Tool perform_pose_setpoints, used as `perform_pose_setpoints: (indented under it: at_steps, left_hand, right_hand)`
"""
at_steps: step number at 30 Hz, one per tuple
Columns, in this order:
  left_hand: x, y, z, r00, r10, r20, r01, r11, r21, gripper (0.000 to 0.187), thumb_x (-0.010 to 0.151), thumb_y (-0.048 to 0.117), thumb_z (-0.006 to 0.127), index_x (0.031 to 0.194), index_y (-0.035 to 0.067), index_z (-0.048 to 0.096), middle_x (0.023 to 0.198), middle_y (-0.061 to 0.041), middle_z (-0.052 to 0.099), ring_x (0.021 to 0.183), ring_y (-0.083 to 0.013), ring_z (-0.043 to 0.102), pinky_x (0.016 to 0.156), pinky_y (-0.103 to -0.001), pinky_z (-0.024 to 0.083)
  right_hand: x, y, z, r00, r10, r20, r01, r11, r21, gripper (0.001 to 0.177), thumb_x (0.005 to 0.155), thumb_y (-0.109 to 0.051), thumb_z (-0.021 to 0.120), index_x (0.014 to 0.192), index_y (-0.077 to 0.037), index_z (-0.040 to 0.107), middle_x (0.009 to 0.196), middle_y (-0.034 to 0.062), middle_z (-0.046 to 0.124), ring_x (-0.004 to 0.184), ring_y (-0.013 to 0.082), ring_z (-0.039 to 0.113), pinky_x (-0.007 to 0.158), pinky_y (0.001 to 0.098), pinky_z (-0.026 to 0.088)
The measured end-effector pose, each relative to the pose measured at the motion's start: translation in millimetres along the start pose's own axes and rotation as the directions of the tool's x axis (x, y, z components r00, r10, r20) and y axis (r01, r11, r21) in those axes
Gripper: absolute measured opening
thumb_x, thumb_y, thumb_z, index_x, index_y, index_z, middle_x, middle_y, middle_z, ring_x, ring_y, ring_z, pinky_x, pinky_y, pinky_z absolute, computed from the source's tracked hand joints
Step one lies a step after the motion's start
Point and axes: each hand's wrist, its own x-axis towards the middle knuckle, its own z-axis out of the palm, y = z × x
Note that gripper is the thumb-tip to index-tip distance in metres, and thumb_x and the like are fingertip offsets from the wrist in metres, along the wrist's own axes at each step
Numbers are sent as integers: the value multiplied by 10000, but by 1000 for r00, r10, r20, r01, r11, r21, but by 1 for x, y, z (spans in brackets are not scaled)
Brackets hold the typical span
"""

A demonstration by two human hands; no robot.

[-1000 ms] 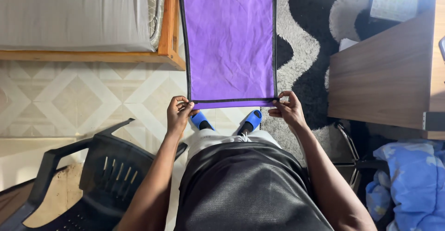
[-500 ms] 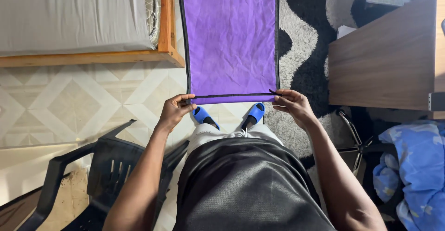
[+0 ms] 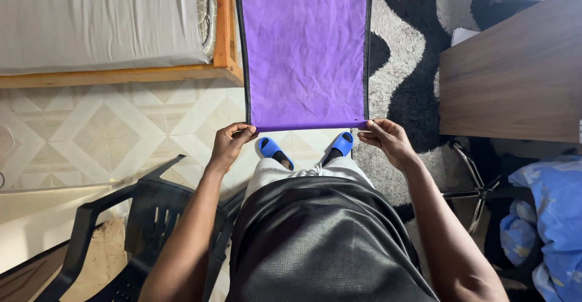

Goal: The person folds the purple fabric door of a portable wardrobe from the bottom upward, then secures the rolled fabric at the top using a strap. The wardrobe contains folded clothes on shelves inside.

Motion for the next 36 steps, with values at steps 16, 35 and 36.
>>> perform_pose_setpoints:
  at_steps: [16, 35, 36]
  left_hand:
    - [7, 9, 47, 998, 39, -42, -41, 997, -62, 79, 941, -17, 686, 979, 9, 622, 840, -99, 607, 699, -223, 757, 664, -321, 683]
    - [15, 1, 52, 994, -105, 42, 112, 968, -226, 205, 961, 49, 671, 1164, 21, 667, 862, -70, 631, 772, -215, 765, 769, -367, 690]
    - [16, -3, 53, 994, -105, 27, 109, 965, -239, 167, 966, 38, 654, 1128, 10, 683, 884, -83, 640, 789, -220, 769, 787, -368, 691]
  right_hand:
    - [23, -19, -22, 996, -86, 1, 86, 996, -37, 230, 936, -30, 758, 1124, -7, 627, 837, 101, 677, 739, 243, 770, 739, 395, 687]
    - [22, -48, -49, 995, 12, 97, 2, 990, -142, 321, 942, -113, 777, 1172, 75, 655, 880, 119, 685, 853, 231, 755, 871, 433, 638]
    - [22, -45, -50, 996, 5, 85, 6, 991, -130, 297, 970, -143, 760, 1143, 75, 656, 862, 134, 682, 832, 250, 757, 857, 450, 642]
